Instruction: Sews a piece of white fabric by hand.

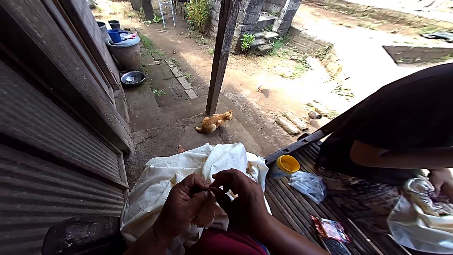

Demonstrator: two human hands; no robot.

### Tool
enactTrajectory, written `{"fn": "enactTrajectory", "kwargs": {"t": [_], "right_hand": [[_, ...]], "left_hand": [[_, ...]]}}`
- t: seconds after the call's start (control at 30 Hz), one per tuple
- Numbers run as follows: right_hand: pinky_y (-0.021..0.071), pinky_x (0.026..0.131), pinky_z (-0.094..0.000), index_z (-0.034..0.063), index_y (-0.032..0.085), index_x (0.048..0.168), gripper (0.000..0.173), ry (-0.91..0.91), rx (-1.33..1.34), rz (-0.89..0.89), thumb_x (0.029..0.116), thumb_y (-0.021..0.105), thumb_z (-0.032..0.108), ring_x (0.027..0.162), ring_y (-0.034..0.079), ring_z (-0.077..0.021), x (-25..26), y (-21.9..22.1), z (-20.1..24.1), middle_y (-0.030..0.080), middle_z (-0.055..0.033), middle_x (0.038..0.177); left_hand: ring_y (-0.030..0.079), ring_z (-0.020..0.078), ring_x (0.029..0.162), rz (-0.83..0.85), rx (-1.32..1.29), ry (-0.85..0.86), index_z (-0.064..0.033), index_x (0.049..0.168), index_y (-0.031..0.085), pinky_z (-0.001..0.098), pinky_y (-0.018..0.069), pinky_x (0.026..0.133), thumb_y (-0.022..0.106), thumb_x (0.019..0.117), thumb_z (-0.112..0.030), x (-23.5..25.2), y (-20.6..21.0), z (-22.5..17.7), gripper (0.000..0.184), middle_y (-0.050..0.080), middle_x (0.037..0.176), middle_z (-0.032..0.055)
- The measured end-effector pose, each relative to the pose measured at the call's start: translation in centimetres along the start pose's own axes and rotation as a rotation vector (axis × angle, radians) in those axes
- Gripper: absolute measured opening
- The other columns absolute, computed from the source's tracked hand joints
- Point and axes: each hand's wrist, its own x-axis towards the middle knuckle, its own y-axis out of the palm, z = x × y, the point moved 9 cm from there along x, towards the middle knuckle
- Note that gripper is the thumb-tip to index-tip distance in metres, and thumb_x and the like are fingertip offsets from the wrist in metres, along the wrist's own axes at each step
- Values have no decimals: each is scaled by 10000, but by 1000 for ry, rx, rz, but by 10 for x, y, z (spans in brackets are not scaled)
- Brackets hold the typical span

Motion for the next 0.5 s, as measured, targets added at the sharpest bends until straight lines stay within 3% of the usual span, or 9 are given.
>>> {"fn": "enactTrajectory", "kwargs": {"t": [0.1,0.2,0.27,0.37,0.5], "right_hand": [[482,698,-146,55,660,1084,183,-51,-67,16,902,680,67,761,610,-41,1,0,3,727,6,865],[487,699,-174,87,659,1082,147,-136,-165,38,937,640,78,747,607,-80,1,2,9,710,5,827],[483,696,-192,102,660,1094,136,-173,-213,52,967,615,85,742,598,-97,1,2,12,693,8,809],[485,689,-210,103,671,1136,163,-197,-262,63,989,601,94,728,591,-112,0,0,12,685,8,791],[546,745,-145,68,609,1142,175,-165,69,119,971,646,64,787,655,-41,2,-10,20,708,-15,882]], "left_hand": [[673,54,829,-20,-114,-50,-121,1007,627,227,579,758,706,919,-23,1,-1,3,154,689,938,-12],[689,62,832,-5,-198,-98,-133,1119,591,243,583,788,709,914,-11,3,1,4,266,703,924,-16],[697,69,822,-40,-236,-121,-97,1032,687,247,593,777,729,901,-16,3,-2,6,160,722,917,12],[701,69,790,-87,-256,-137,-71,964,729,238,598,738,743,891,-21,3,-7,9,89,731,895,30],[687,60,745,-173,-243,-151,-70,999,718,221,588,684,723,898,-10,5,-17,9,118,721,873,25]]}}
